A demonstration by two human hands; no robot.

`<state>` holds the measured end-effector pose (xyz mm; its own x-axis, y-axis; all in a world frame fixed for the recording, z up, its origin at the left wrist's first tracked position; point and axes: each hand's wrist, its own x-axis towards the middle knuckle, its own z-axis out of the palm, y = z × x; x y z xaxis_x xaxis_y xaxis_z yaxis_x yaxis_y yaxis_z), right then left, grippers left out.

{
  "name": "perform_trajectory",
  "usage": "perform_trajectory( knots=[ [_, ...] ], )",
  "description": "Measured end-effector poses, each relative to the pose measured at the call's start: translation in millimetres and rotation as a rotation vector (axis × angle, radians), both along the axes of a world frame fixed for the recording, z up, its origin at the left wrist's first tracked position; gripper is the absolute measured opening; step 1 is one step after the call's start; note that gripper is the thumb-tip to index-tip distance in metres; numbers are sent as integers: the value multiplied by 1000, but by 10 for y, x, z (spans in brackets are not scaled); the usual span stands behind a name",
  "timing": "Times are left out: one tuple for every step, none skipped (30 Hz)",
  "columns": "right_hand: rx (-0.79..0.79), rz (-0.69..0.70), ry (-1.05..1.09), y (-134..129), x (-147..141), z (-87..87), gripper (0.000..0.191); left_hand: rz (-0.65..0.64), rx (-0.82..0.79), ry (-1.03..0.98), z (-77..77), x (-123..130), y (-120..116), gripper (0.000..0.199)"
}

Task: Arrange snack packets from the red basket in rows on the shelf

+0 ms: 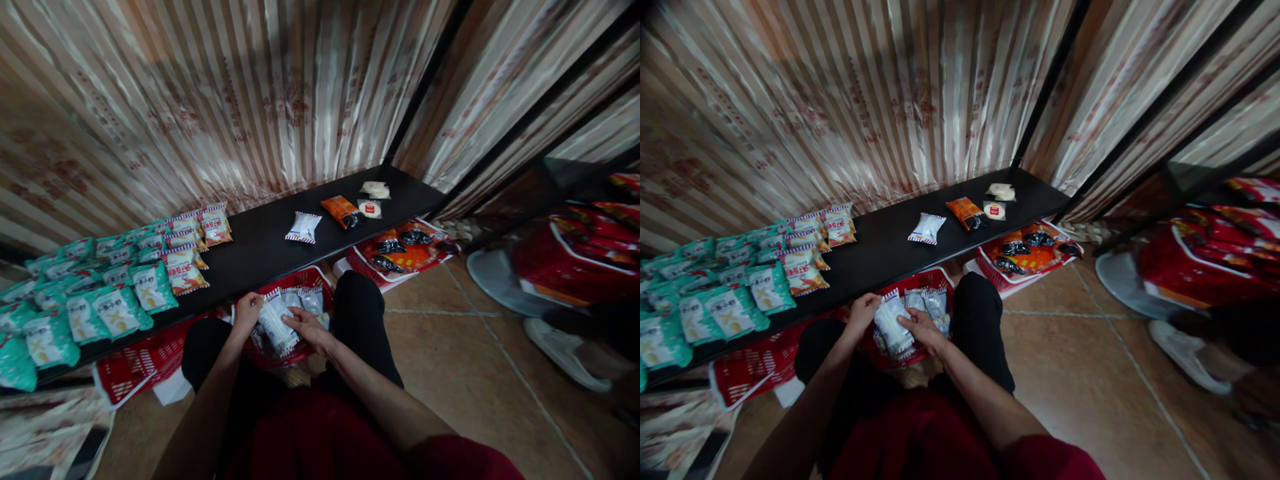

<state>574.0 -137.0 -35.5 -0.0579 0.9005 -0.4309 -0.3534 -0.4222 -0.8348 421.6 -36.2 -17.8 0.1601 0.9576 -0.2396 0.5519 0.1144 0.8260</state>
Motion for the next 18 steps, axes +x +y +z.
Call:
perform_trajectory(
  knots=[
    [-5,-13,13,-7,4,15,60,16,-8,-48,-10,-3,-11,20],
    [-10,-29,22,-15,7,31,60,34,-18,-95,-20,-4,-24,21],
    [-15,-45,29,-21,8,47,59,54,-31,-142,-29,-3,-41,24],
    [-21,-62,35,-26,8,62,58,74,-47,-189,-37,-1,-61,26],
    [-26,-78,41,-30,8,77,57,97,-65,-235,-44,4,-83,29],
    [-29,-91,45,-32,6,91,56,120,-86,-281,-50,11,-106,32],
    [-31,-101,49,-32,5,103,56,144,-108,-326,-54,20,-131,35],
    [-33,-109,50,-32,2,113,56,169,-131,-370,-56,29,-156,37],
    [-35,-114,49,-30,0,121,57,194,-152,-412,-55,40,-182,40],
    [-37,-119,48,-28,-3,128,58,215,-173,-451,-51,50,-210,42],
    [-38,-122,48,-25,-6,132,59,234,-193,-486,-44,61,-239,44],
    [-39,-125,46,-22,-8,134,60,249,-210,-517,-34,71,-270,45],
    [-39,-128,44,-19,-10,134,61,261,-226,-542,-22,82,-304,46],
    [-38,-130,42,-17,-12,133,62,268,-241,-560,-9,93,-339,46],
    [-38,-132,39,-14,-13,132,62,272,-254,-572,3,104,-376,46],
    [-39,-135,35,-12,-14,129,62,276,-265,-578,14,118,-415,45],
    [-42,-139,31,-10,-15,127,62,285,-269,-571,22,133,-454,45],
    [-45,-145,30,-8,-16,125,61,294,-272,-562,26,150,-492,45]
  ],
)
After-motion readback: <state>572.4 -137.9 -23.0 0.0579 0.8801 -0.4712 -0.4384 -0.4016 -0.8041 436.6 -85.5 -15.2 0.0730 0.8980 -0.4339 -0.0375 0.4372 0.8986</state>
